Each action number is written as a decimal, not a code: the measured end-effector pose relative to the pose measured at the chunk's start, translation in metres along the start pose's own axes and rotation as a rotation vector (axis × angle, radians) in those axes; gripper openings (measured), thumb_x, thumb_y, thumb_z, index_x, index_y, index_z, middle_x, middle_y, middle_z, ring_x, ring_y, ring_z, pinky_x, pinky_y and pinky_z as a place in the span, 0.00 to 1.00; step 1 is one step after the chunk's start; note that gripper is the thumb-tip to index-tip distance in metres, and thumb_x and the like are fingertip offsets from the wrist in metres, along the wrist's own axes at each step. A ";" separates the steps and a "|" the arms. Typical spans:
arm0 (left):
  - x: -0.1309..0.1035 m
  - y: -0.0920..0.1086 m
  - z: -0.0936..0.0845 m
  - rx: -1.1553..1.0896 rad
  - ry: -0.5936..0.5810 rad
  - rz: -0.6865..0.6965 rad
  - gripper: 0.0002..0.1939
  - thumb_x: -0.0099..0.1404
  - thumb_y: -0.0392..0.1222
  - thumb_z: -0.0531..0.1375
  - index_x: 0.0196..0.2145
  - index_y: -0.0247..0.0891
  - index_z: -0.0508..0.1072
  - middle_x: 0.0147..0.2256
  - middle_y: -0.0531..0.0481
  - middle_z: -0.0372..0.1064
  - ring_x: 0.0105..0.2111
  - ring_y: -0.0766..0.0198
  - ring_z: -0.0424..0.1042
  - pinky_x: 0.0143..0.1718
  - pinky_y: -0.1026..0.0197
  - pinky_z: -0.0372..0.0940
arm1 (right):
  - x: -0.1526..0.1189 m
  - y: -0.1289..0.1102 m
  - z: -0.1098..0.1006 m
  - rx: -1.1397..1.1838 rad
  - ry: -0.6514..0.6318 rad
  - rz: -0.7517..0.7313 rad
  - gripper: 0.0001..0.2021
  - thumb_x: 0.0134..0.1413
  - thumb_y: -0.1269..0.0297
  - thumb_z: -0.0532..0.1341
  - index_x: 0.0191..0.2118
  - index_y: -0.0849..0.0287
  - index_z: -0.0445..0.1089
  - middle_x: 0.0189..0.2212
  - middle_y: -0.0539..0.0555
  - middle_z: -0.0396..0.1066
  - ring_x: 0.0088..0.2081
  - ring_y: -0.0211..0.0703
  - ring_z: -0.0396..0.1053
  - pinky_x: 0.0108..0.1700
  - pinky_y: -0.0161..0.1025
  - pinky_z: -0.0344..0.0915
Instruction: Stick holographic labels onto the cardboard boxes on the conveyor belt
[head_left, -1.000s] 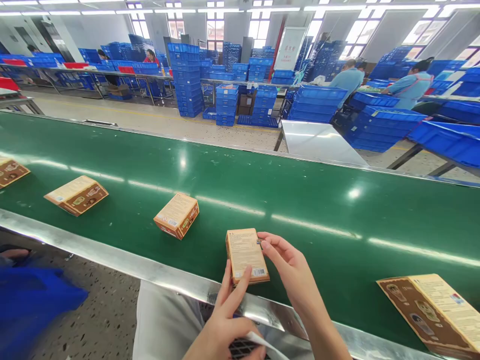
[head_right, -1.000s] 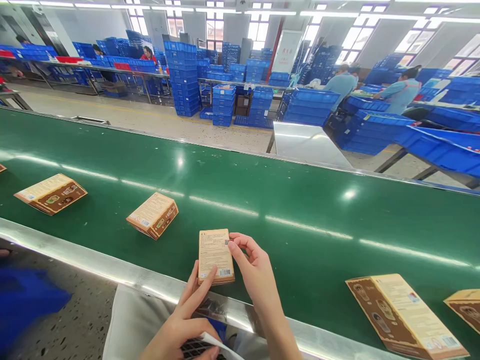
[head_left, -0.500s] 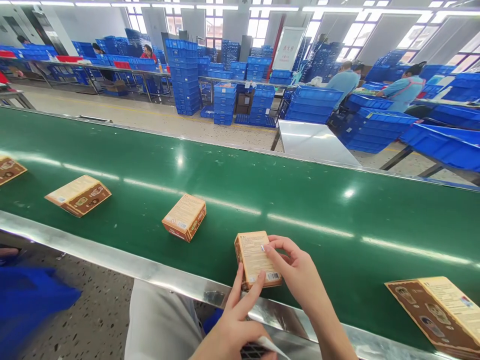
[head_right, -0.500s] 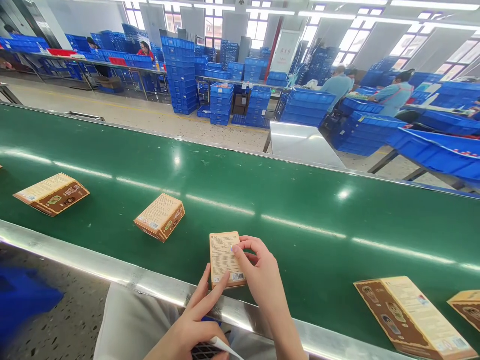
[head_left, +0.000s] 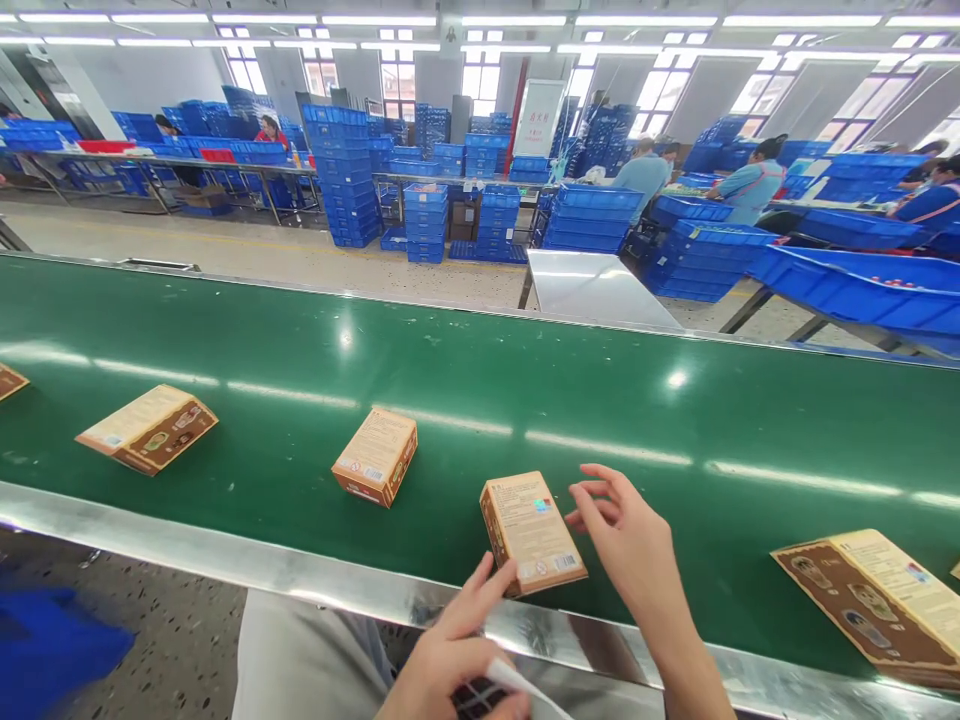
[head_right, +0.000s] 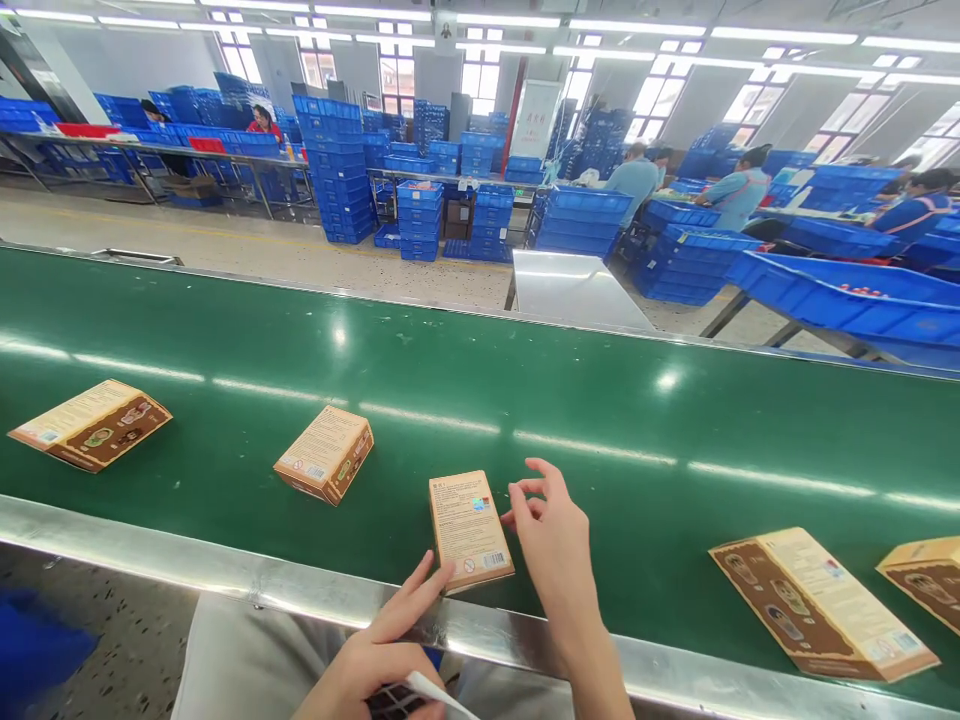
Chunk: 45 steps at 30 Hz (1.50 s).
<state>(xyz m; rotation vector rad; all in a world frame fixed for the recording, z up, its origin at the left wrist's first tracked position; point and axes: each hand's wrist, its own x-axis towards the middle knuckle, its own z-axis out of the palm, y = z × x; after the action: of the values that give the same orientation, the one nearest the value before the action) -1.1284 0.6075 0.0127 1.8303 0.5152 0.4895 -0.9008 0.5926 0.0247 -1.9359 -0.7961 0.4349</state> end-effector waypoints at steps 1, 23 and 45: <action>-0.004 -0.001 -0.004 -0.051 0.059 -0.041 0.09 0.64 0.44 0.65 0.31 0.38 0.83 0.66 0.40 0.62 0.67 0.42 0.58 0.67 0.46 0.55 | 0.000 0.004 -0.008 0.006 -0.018 -0.006 0.23 0.52 0.44 0.61 0.46 0.57 0.69 0.33 0.55 0.77 0.25 0.49 0.77 0.31 0.44 0.73; -0.032 0.035 -0.058 -0.165 0.451 -0.394 0.12 0.45 0.40 0.75 0.30 0.42 0.83 0.30 0.50 0.80 0.30 0.58 0.76 0.32 0.64 0.70 | -0.081 -0.027 -0.018 0.295 -0.688 0.027 0.12 0.51 0.59 0.69 0.43 0.47 0.79 0.24 0.46 0.73 0.28 0.41 0.72 0.33 0.35 0.69; -0.024 0.033 -0.055 0.379 0.079 -0.213 0.14 0.59 0.35 0.63 0.44 0.44 0.78 0.43 0.51 0.80 0.44 0.54 0.76 0.49 0.57 0.66 | -0.080 -0.018 0.000 0.053 -0.893 -0.322 0.21 0.67 0.49 0.57 0.31 0.55 0.79 0.26 0.50 0.79 0.27 0.41 0.73 0.33 0.33 0.67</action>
<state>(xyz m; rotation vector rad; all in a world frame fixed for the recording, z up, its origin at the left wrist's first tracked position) -1.1758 0.6270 0.0581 2.0894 0.8951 0.3345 -0.9648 0.5427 0.0377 -1.4776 -1.6056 1.1315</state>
